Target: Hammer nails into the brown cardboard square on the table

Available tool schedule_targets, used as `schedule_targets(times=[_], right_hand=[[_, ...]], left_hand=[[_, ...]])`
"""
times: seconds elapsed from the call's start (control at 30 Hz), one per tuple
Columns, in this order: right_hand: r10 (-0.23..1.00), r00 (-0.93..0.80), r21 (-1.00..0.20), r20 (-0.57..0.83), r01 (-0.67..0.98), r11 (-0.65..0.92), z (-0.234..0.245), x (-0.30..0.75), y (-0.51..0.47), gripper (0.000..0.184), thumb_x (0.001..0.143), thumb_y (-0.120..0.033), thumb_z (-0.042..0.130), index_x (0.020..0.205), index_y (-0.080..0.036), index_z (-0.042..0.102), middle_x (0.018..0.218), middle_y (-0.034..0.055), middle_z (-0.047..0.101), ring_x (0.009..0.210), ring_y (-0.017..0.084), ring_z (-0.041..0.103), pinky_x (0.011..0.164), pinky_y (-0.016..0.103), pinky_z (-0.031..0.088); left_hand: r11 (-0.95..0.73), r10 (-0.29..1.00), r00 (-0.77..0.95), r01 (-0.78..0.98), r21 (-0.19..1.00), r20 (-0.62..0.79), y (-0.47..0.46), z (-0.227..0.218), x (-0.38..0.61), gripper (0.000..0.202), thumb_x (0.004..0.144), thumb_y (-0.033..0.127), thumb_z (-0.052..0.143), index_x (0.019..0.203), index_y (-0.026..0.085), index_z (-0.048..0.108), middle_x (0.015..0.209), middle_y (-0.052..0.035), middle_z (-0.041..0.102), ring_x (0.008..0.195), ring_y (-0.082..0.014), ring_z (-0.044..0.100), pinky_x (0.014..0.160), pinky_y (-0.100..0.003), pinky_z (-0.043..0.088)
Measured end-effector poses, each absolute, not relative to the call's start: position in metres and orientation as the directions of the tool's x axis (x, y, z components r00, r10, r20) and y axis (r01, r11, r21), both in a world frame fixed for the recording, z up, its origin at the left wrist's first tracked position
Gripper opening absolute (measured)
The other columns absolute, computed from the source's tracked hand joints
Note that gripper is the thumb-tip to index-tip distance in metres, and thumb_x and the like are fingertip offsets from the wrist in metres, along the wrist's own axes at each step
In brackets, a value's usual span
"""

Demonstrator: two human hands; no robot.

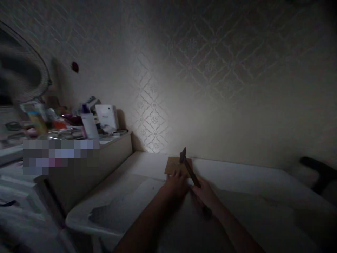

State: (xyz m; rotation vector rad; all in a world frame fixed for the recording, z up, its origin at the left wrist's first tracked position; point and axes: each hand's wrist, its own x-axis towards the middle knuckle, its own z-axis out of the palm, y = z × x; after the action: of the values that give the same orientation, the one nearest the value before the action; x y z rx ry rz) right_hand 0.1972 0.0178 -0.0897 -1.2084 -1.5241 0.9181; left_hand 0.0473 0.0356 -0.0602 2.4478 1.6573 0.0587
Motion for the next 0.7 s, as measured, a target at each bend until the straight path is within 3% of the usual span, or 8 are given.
schedule_targets(times=[0.27, 0.47, 0.7], right_hand=[[0.981, -0.074, -0.95, 0.178, 0.247, 0.191, -0.0915, 0.1977, 0.0167, 0.043, 0.07, -0.025, 0.057, 0.111, -0.019, 0.067, 0.052, -0.0032, 0.057, 0.05, 0.016, 0.058, 0.047, 0.023, 0.046], [0.971, -0.064, -0.931, 0.232, 0.275, 0.241, -0.0885, 0.1961, 0.0159, 0.042, 0.07, -0.027, 0.059, 0.11, -0.017, 0.067, 0.065, 0.0014, 0.065, 0.064, 0.019, 0.064, 0.057, 0.026, 0.051], [0.975, -0.075, -0.923, 0.211, 0.312, 0.224, -0.0897, 0.1973, 0.0153, 0.044, 0.073, -0.027, 0.057, 0.114, -0.017, 0.066, 0.059, -0.0016, 0.061, 0.056, 0.017, 0.061, 0.051, 0.024, 0.048]], left_hand=[[-0.358, 0.925, 0.374, 0.917, 0.173, -0.065, 0.0352, -0.0604, 0.047, 0.065, 0.093, 0.051, 0.041, 0.151, 0.023, 0.03, 0.159, -0.0164, 0.024, 0.145, -0.0394, 0.019, 0.109, -0.065, 0.024], [-0.365, 0.923, 0.377, 0.921, 0.134, -0.078, 0.0359, -0.061, 0.0477, 0.066, 0.094, 0.055, 0.036, 0.15, 0.021, 0.032, 0.159, -0.017, 0.023, 0.144, -0.0392, 0.021, 0.109, -0.064, 0.026], [-0.378, 0.918, 0.388, 0.919, 0.115, -0.078, 0.0338, -0.0587, 0.0474, 0.064, 0.094, 0.052, 0.038, 0.151, 0.022, 0.03, 0.159, -0.0159, 0.023, 0.145, -0.0384, 0.02, 0.11, -0.062, 0.025]])
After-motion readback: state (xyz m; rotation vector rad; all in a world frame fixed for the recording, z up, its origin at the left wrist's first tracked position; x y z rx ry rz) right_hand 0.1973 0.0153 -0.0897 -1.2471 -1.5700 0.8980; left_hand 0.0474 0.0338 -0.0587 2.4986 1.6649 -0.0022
